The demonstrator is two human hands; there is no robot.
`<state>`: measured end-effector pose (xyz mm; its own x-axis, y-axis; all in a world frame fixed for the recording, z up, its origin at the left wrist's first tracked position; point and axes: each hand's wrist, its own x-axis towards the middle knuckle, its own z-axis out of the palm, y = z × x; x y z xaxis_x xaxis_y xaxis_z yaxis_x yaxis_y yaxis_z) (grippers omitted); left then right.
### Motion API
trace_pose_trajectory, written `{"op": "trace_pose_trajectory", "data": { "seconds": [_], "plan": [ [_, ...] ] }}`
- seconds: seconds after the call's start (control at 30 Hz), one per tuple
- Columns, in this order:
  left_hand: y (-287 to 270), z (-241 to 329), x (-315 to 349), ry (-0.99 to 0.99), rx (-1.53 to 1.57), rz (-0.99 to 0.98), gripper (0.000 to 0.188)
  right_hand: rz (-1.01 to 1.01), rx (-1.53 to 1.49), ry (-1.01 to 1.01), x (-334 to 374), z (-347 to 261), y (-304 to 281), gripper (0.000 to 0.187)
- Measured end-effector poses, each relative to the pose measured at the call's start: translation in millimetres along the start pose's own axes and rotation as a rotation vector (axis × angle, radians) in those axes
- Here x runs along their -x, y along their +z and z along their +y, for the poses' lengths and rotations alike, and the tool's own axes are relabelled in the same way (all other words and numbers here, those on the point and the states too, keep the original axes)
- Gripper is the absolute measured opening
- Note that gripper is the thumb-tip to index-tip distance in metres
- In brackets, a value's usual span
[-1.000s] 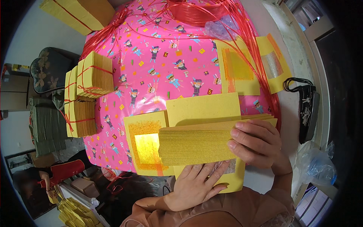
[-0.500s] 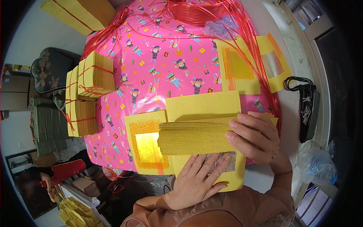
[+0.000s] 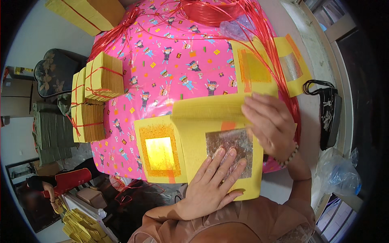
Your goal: The recorder is organizing, stacking, and inspecting stacks of yellow paper with metallic squares (likely joss paper).
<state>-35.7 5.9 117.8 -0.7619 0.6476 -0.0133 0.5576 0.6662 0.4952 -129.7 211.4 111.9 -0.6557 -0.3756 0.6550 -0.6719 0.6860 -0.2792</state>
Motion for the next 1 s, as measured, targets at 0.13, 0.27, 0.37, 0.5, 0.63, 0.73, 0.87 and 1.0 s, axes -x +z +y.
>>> {"op": "trace_pose_trajectory", "data": {
  "seconds": [0.13, 0.27, 0.37, 0.5, 0.63, 0.73, 0.87, 1.0],
  "plan": [
    [-2, -2, -1, 0.016, 0.005, -0.024, 0.068, -0.043, 0.053, 0.048, -4, 9, 9, 0.032],
    [0, -2, -1, 0.044, 0.003, -0.005, 0.073, -0.069, 0.038, 0.108, 0, 16, 15, 0.039],
    [1, -1, 0, 0.060, -0.058, -0.001, 0.072, 0.005, -0.023, 0.172, 16, 8, 4, 0.042],
    [6, -1, 3, 0.089, -0.111, 0.091, 0.067, 0.082, -0.055, 0.259, 55, -11, -21, 0.038],
    [11, -5, 4, 0.124, -0.128, 0.144, 0.066, 0.090, -0.142, 0.385, 108, -37, -34, 0.030],
    [11, -9, 4, 0.185, -0.138, 0.185, 0.067, 0.004, -0.287, 0.599, 146, -63, -39, 0.029],
    [6, -12, 8, 0.277, -0.020, 0.256, 0.061, 0.011, -0.369, 0.552, 168, -88, -41, 0.037],
    [2, -17, 23, 0.157, 0.590, 0.384, 0.038, 0.011, -0.240, 0.348, 167, -98, -47, 0.054]
  ]
}}
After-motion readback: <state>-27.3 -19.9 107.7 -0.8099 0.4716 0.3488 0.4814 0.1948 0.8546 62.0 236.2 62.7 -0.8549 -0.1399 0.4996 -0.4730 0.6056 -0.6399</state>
